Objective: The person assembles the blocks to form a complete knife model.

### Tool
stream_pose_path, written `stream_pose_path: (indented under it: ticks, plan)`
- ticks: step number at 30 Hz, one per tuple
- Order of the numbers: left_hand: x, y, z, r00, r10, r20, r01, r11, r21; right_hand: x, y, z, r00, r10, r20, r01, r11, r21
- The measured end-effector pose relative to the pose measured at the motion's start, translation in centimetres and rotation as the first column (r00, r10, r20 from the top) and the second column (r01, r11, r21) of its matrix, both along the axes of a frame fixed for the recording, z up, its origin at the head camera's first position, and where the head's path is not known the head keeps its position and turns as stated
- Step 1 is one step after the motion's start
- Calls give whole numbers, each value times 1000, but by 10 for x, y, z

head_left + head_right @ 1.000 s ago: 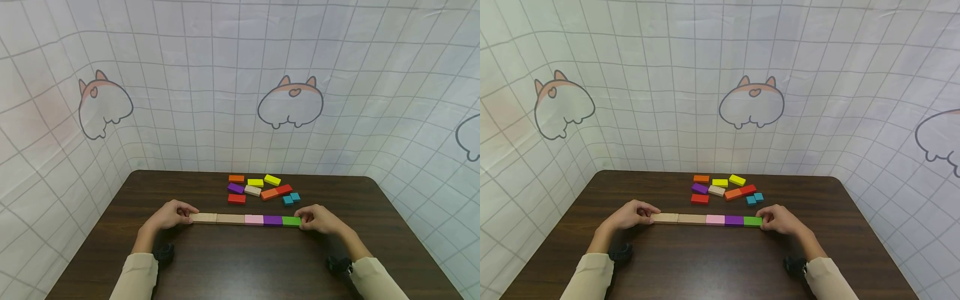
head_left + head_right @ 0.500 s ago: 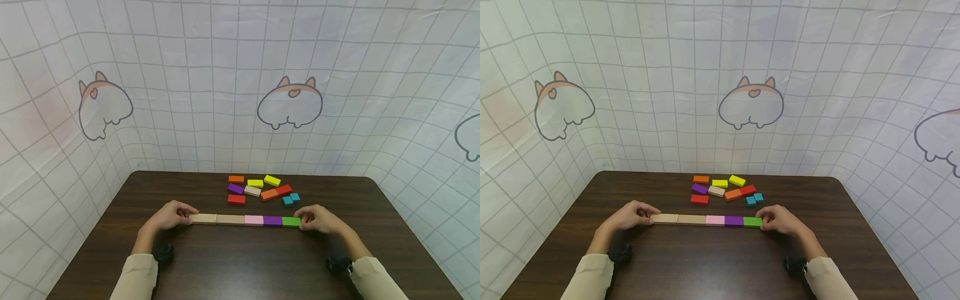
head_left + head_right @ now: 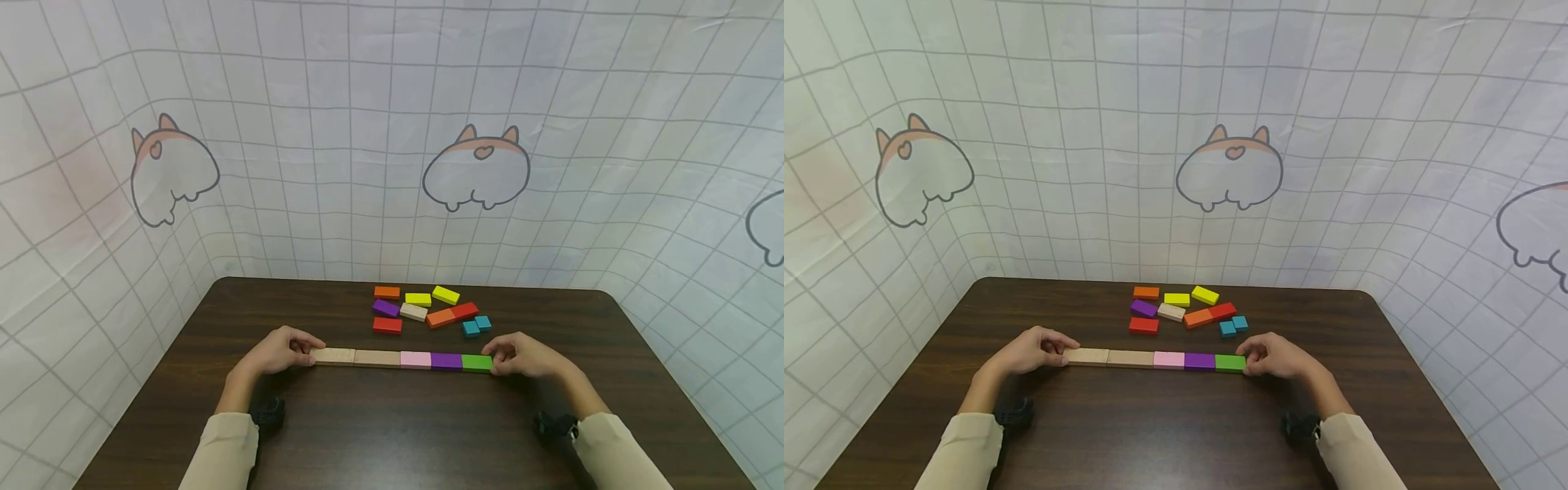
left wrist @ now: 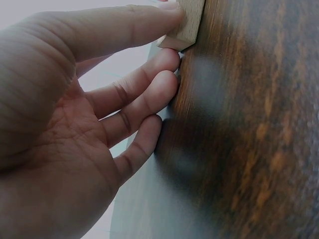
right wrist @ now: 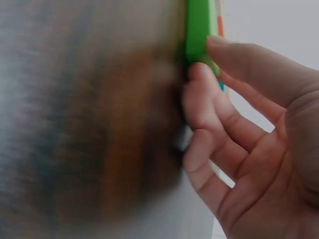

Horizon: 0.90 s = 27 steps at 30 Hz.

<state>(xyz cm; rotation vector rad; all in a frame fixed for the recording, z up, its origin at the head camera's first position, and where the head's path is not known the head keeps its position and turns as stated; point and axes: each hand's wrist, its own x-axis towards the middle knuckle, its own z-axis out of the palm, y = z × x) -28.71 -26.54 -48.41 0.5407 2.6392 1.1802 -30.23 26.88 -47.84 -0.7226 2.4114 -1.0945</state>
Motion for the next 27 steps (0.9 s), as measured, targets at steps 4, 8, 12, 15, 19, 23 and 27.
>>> stream_pose_path:
  ticks: [4, 8, 12, 15, 19, 23, 27]
  plan:
    - [-1, -1, 0, 1000, 5, 4, -5, 1000, 0, -7, 1, 8, 1000, -17, 19, 18, 1000, -14]
    - [-1, -2, 0, 1000, -4, 0, 4, 1000, 6, -22, 2, 14, 992, -118, -36, 117, 992, -36]
    - [-1, -3, -1, 1000, -1, 0, 1, 1000, 4, -40, -1, 16, 962, -252, -108, 247, 967, -57]
    - [-1, -3, 0, 1000, -2, -1, 2, 1000, 8, -53, -5, 15, 935, -309, -173, 305, 951, -48]
    - [0, -3, 1, 1000, 1, 5, -1, 1000, 11, -69, -9, 11, 917, -326, -232, 327, 944, -36]
    - [1, -2, 2, 1000, 1, 6, -1, 1000, 11, -80, -12, 5, 917, -329, -228, 331, 943, -29]
    - [2, -2, 1, 1000, -5, 3, 5, 1000, 11, -85, -12, -1, 917, -334, -218, 339, 941, -15]
